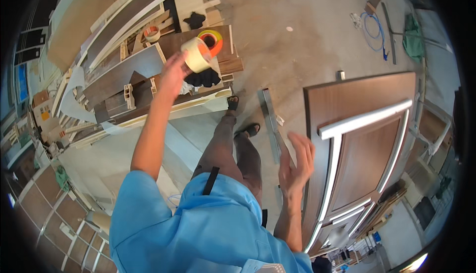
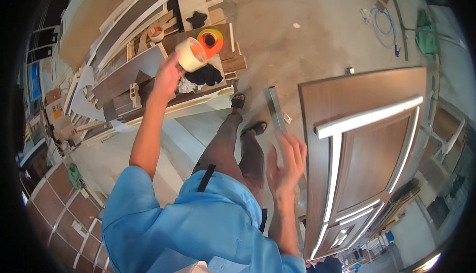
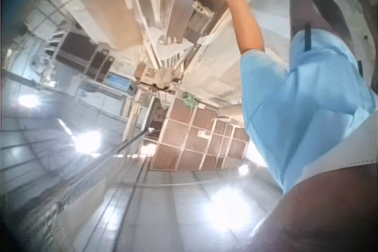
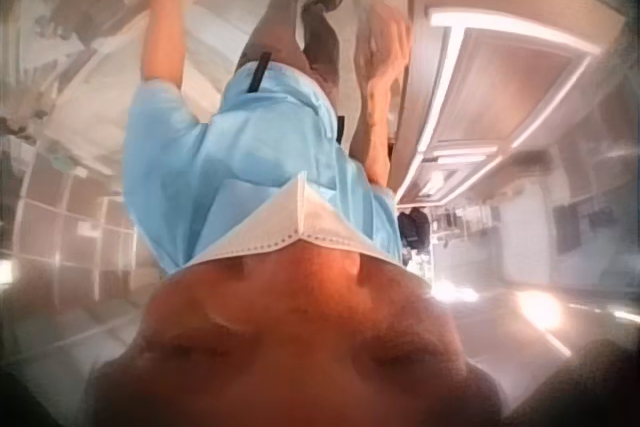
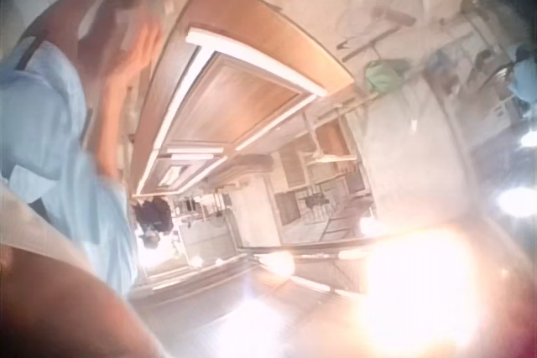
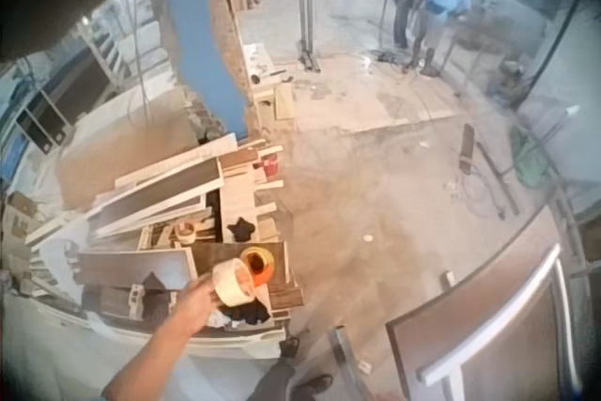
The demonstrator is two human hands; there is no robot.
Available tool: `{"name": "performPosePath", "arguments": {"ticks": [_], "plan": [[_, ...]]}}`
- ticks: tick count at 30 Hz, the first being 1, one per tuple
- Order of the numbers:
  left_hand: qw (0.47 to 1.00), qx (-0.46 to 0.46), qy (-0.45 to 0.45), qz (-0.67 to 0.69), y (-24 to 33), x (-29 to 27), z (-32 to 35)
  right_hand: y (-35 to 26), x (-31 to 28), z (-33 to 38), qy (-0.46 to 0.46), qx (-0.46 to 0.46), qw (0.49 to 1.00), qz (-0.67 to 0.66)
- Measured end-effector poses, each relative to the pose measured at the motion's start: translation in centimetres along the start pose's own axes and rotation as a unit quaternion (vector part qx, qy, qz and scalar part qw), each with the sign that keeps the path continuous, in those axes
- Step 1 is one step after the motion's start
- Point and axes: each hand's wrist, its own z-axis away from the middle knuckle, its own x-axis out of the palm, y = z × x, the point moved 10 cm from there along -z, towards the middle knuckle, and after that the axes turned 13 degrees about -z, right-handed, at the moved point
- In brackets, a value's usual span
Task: The person lifts and positions a large wooden door on a metal stand, then places white trim strips along its edges and panels. They secure the strips using masking tape while another person assists nearby.
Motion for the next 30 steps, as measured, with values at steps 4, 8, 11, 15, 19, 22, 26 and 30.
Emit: {"name": "performPosePath", "arguments": {"ticks": [4, 8, 11, 15, 19, 22, 26, 30], "plan": [[0.982, -0.016, -0.178, 0.061, 3.8, 15.2, 11.5, -2.8, -2.0, -2.9, 0.015, -0.064, 0.997, -0.036], [0.926, -0.034, -0.373, 0.046, 5.5, 28.8, 22.2, -4.8, -7.9, 0.4, 0.049, -0.184, 0.981, 0.024], [0.908, 0.101, -0.396, -0.090, 8.2, 34.9, 25.5, -3.1, -13.4, 3.1, 0.139, -0.186, 0.972, -0.021], [0.786, 0.393, -0.383, -0.285, 11.5, 41.7, 30.4, 2.5, -18.7, 6.5, 0.170, -0.092, 0.966, -0.175], [0.712, 0.429, -0.445, -0.333, 10.7, 46.9, 31.4, 8.4, -22.1, 8.7, 0.213, 0.032, 0.899, -0.381], [0.692, 0.442, -0.428, -0.377, 9.5, 51.3, 26.8, 11.4, -24.3, 9.0, 0.302, 0.039, 0.777, -0.550], [0.663, 0.341, -0.471, -0.471, 3.2, 56.4, 18.0, 13.8, -27.5, 9.2, 0.447, 0.027, 0.716, -0.536], [0.610, 0.291, -0.578, -0.458, -1.2, 59.1, 15.3, 14.5, -28.1, 8.9, 0.554, 0.063, 0.658, -0.505]]}}
